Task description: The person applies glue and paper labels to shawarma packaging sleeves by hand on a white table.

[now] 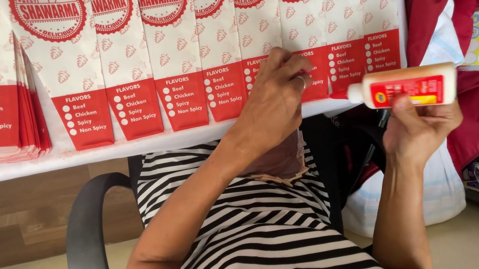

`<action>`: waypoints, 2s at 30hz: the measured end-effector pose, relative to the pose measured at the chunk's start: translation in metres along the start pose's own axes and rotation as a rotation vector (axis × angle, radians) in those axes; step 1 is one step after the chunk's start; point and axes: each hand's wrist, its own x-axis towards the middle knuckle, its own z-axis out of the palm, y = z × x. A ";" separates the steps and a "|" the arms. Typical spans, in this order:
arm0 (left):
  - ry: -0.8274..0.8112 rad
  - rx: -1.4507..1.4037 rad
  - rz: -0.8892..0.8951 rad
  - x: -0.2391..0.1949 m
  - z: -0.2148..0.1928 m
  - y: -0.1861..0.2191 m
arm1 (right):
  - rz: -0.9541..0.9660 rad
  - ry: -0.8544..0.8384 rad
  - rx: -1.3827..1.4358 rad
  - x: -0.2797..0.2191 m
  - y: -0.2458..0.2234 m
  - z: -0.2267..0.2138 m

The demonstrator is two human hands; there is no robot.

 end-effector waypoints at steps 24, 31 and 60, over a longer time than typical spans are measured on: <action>-0.172 0.119 -0.188 -0.036 -0.048 -0.008 | -0.148 -0.312 -0.005 -0.036 0.033 0.079; -0.122 0.110 -0.202 -0.037 -0.046 -0.008 | -0.207 -0.272 -0.031 -0.020 0.040 0.046; 0.056 0.244 -0.168 -0.044 -0.095 0.000 | -0.037 -0.146 0.189 -0.028 -0.001 0.083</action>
